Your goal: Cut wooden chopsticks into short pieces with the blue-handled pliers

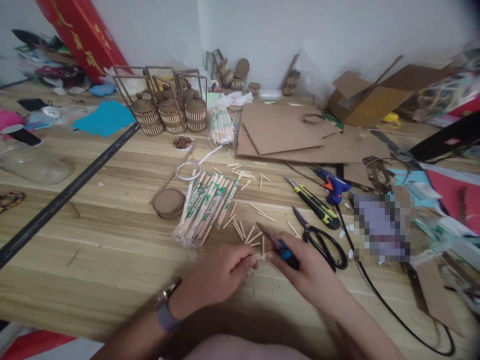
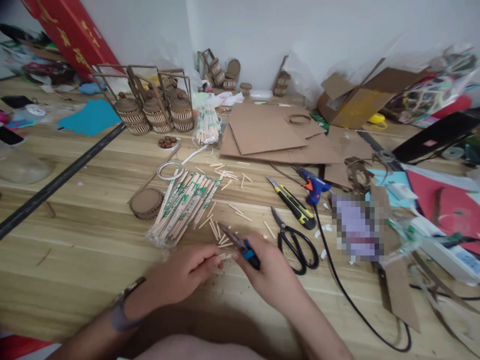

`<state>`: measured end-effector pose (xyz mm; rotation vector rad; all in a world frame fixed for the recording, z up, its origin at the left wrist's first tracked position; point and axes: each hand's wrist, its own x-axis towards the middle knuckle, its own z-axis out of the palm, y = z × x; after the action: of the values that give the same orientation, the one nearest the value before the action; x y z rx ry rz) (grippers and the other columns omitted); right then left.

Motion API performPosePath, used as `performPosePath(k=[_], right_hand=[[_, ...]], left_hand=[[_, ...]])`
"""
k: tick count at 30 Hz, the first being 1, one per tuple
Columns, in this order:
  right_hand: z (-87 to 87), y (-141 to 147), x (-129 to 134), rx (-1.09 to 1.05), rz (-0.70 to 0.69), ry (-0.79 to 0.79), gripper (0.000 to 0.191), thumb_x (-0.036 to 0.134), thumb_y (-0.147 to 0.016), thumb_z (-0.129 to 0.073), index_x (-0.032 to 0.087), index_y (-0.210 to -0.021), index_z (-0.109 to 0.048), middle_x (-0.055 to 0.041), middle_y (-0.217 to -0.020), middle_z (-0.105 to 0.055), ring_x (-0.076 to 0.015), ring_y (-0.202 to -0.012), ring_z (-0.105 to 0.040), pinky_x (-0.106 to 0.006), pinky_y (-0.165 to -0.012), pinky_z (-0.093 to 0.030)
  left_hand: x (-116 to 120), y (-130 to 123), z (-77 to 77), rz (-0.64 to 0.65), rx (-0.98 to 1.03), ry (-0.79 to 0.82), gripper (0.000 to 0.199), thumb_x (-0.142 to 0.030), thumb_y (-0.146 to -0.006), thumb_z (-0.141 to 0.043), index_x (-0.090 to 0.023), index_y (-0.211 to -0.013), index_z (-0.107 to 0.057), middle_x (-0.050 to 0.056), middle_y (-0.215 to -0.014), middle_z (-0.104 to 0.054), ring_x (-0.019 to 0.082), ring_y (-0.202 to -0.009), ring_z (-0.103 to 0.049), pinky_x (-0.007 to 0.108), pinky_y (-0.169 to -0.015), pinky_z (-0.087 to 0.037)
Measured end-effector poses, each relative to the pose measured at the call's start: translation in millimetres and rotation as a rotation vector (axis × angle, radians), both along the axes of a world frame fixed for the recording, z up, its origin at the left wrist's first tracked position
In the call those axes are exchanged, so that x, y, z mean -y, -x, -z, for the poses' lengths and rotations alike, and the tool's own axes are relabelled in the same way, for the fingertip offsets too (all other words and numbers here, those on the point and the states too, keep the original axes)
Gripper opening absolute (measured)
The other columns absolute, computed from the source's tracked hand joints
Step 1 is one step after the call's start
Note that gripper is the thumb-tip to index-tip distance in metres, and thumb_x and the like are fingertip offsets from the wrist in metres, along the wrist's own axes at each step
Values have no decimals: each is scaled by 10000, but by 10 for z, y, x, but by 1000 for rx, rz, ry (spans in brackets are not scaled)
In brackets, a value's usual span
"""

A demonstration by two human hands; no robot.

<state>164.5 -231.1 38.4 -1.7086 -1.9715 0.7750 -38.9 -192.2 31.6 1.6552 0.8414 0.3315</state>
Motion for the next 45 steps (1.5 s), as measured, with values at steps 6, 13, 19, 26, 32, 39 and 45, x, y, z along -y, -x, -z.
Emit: performPosePath(k=[6, 13, 19, 26, 32, 39, 45], right_hand=[[-226, -115, 44, -164, -16, 93, 160, 334, -920, -503, 221, -831, -572, -14, -746, -633, -180, -693, -592, -274, -645, -476], [-128, 94, 62, -122, -136, 160, 429, 119, -855, -472, 221, -1271, -478, -80, -1067, -712, -233, -969, -685, -347, -833, -517], [-100, 96, 47, -155, -212, 185, 576, 108, -854, -478, 215, -1411, -385, -107, -1269, -678, -228, -1155, -645, -380, -966, -506], [-36, 105, 27, -149, -95, -96, 468, 197, -884, -522, 251, -1342, -444, -123, -1395, -539, -249, -1316, -506, -454, -1078, -441], [103, 290, 109, -26, 95, -203, 631, 264, -767, -742, 276, -1318, -435, -141, -1316, -470, -338, -1263, -522, -536, -1013, -491], [212, 375, 126, 47, 78, -263, 630, 188, -775, -726, 211, -1331, -430, -169, -1245, -466, -345, -1184, -567, -506, -934, -544], [184, 336, 120, -36, 116, -136, 630, 212, -752, -741, 217, -1320, -467, -145, -1227, -499, -310, -1147, -586, -468, -942, -530]], left_hand=[[-43, -39, 91, -91, 198, 357, 392, -545, -929, -436, -180, -829, -538, 12, -682, -648, 140, -631, -579, 253, -643, -424], [33, -123, 185, -64, 196, 423, 467, -634, -855, -506, -173, -848, -583, 57, -762, -710, 189, -709, -667, 309, -709, -479], [46, -99, 209, 36, 194, 446, 487, -648, -860, -485, -174, -822, -589, 48, -702, -698, 186, -689, -659, 301, -699, -467], [30, -126, 161, -61, 258, 498, 509, -683, -833, -502, -178, -783, -537, 27, -682, -668, 154, -631, -616, 276, -657, -409], [33, -176, 207, -351, 363, 578, 451, -612, -755, -649, -167, -819, -606, 10, -715, -645, 173, -708, -604, 280, -663, -433], [61, -216, 193, -373, 388, 540, 421, -570, -751, -683, -159, -845, -666, 28, -824, -692, 213, -870, -624, 325, -821, -454], [65, -209, 171, -321, 393, 496, 402, -556, -804, -637, -159, -867, -646, 37, -849, -704, 201, -810, -648, 327, -788, -475]])
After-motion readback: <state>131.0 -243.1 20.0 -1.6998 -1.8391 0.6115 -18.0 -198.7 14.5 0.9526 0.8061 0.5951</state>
